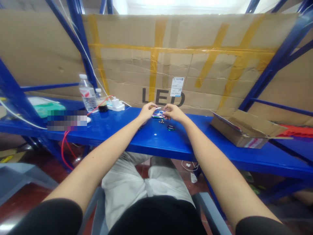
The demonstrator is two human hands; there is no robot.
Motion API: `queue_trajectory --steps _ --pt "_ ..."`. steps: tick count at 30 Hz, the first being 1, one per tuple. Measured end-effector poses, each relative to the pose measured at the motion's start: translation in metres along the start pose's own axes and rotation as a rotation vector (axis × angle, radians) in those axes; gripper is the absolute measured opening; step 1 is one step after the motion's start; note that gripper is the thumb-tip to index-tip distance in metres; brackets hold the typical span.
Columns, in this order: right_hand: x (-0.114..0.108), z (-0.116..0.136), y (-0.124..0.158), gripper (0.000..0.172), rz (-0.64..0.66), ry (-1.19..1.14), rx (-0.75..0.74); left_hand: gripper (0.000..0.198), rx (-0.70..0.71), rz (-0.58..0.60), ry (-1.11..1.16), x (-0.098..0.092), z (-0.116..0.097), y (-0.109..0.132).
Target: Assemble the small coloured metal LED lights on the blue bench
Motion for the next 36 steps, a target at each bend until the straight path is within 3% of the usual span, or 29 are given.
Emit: queue_trajectory --steps 5,9,12,17,26,32,36 --pt "0.022 0.003 -0.003 0.017 -0.028 0.031 -0.092 0.009 0.049 -0.052 -0.118 -0.012 -0.009 -0.004" --pt "0.043 0.007 -0.002 0.011 -0.059 0.357 -0.194 0.011 0.224 0.121 -0.389 -0.026 -0.025 -0.006" --pt "0.053 0.013 0.002 0.012 -0.044 0.527 -0.226 0.012 0.221 0.252 -0.447 -0.040 -0.023 -0.003" --pt "0.060 0.015 0.005 0.017 -0.009 0.587 -0.205 0.014 0.188 0.401 -0.420 -0.054 -0.013 0.006" --pt "0.066 0.003 0.002 0.024 0.020 0.612 -0.253 0.018 0.220 0.495 -0.412 -0.032 -0.013 0.014" --pt "0.067 0.005 0.003 0.022 0.011 0.664 -0.290 0.019 0.232 0.540 -0.469 -0.029 -0.010 0.015" --pt "0.060 0.003 0.002 0.017 -0.023 0.640 -0.211 0.017 0.196 0.499 -0.432 -0.030 -0.004 0.013"
Point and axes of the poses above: each hand's wrist, its own y-axis away from the middle knuckle, its own x-axis out of the palm, z = x × y, the point moved 6 cm from there along -y, towards the middle knuckle, and after that the axes turned 12 degrees about x, right-handed, at the moved point
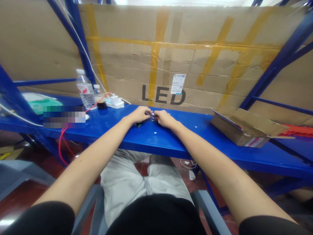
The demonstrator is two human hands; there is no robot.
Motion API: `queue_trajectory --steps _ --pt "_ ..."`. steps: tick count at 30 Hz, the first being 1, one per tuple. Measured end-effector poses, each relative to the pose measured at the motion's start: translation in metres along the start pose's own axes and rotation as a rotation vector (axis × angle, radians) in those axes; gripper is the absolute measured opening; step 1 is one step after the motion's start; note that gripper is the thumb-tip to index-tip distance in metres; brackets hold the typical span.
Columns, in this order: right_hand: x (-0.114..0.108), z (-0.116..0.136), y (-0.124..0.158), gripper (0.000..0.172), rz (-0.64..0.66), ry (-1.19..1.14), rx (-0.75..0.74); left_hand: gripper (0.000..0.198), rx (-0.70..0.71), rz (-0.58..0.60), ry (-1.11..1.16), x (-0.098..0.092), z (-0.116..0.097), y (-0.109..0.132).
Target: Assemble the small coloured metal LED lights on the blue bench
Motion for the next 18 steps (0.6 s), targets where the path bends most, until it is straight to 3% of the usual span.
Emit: queue_trajectory --steps 4,7,12,18 --pt "-0.008 -0.014 0.001 0.012 0.013 -0.272 0.189 0.021 -0.079 -0.212 0.103 -0.007 0.011 -0.003" --pt "-0.013 -0.019 0.001 0.018 0.056 -0.466 0.235 0.017 -0.101 -0.309 0.198 -0.009 0.010 -0.005" --pt "-0.028 -0.008 -0.001 0.025 0.011 -0.640 0.087 0.013 0.020 -0.317 0.264 -0.010 -0.018 -0.010" --pt "-0.023 -0.006 -0.002 0.032 0.139 -0.906 0.068 0.037 0.045 -0.273 0.361 -0.009 -0.031 -0.013"
Point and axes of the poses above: each hand's wrist, its own y-axis away from the middle knuckle, its own x-axis out of the palm, z = x × y, the point moved 6 cm from there along -y, towards the middle knuckle, and after that the axes turned 12 degrees about x, right-handed, at the moved point
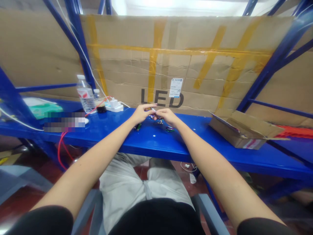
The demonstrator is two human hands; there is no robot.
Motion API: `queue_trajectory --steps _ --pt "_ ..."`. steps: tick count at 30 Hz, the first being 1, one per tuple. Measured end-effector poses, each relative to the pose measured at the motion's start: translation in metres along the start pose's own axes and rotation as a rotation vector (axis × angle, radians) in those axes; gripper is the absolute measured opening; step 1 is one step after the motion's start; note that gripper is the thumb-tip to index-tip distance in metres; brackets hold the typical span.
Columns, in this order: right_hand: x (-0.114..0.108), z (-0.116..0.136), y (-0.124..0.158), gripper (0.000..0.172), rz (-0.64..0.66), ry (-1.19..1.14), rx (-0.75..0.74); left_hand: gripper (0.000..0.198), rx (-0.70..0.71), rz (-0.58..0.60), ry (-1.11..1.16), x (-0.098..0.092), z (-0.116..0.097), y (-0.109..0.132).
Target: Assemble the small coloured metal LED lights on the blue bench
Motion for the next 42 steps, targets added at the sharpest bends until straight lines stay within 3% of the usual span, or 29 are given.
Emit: queue_trajectory --steps 6,15,24,28,33,42 --pt "0.000 0.004 0.005 0.026 -0.082 0.081 0.013 0.061 -0.190 -0.107 0.295 -0.006 0.008 -0.003" --pt "0.004 0.017 0.015 0.023 -0.120 0.239 0.002 0.085 -0.248 -0.151 0.585 -0.012 0.018 0.001" --pt "0.003 0.016 0.014 0.023 -0.111 0.269 0.005 0.082 -0.265 -0.169 0.563 -0.014 0.020 0.003" --pt "0.003 0.016 0.014 0.024 -0.120 0.268 0.013 0.087 -0.335 -0.145 0.708 -0.007 0.024 0.004" --pt "0.002 0.016 0.014 0.023 -0.126 0.263 0.003 0.092 -0.396 -0.211 0.884 -0.003 0.029 0.005" --pt "0.002 0.019 0.016 0.022 -0.139 0.249 0.013 0.093 -0.427 -0.227 0.942 -0.001 0.030 0.006"
Point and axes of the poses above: each hand's wrist, its own y-axis away from the middle knuckle, its own x-axis out of the palm, z = x × y, the point moved 6 cm from there along -y, towards the middle knuckle, and after that the axes turned 12 degrees about x, right-handed, at the moved point
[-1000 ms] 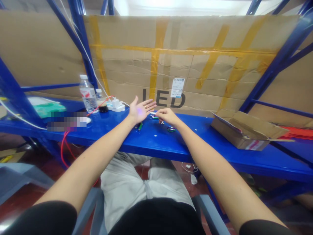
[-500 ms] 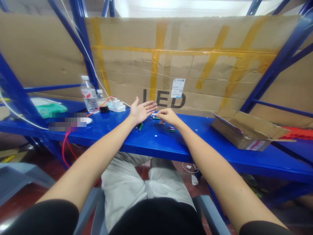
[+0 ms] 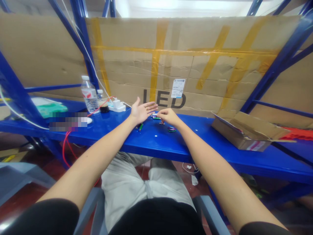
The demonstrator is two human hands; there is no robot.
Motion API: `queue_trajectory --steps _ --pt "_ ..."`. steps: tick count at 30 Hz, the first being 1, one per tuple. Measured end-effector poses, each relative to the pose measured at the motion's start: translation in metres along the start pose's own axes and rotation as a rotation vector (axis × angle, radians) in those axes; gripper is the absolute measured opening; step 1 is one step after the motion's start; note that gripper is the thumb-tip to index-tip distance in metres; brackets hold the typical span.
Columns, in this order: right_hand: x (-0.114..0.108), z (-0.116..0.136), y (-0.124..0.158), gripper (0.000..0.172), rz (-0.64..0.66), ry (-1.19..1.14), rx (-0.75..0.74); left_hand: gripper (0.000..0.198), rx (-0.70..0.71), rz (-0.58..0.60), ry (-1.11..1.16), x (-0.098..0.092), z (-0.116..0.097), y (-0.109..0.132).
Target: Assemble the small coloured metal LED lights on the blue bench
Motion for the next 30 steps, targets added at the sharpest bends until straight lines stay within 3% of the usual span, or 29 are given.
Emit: queue_trajectory --steps 11,30 --pt "-0.0003 0.0019 0.0007 0.017 0.002 -0.028 0.012 0.086 -0.008 -0.010 -0.024 -0.0008 0.0000 -0.0001" --pt "0.0001 0.0011 -0.0007 0.016 0.003 -0.032 0.010 0.093 -0.010 0.009 -0.005 0.0027 0.0003 0.0015"
Point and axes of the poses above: each hand's wrist, its own y-axis away from the middle knuckle, its own x-axis out of the palm, z = x × y, the point moved 6 cm from there along -y, towards the middle knuckle, and after that the axes turned 12 degrees about x, right-handed, at the moved point
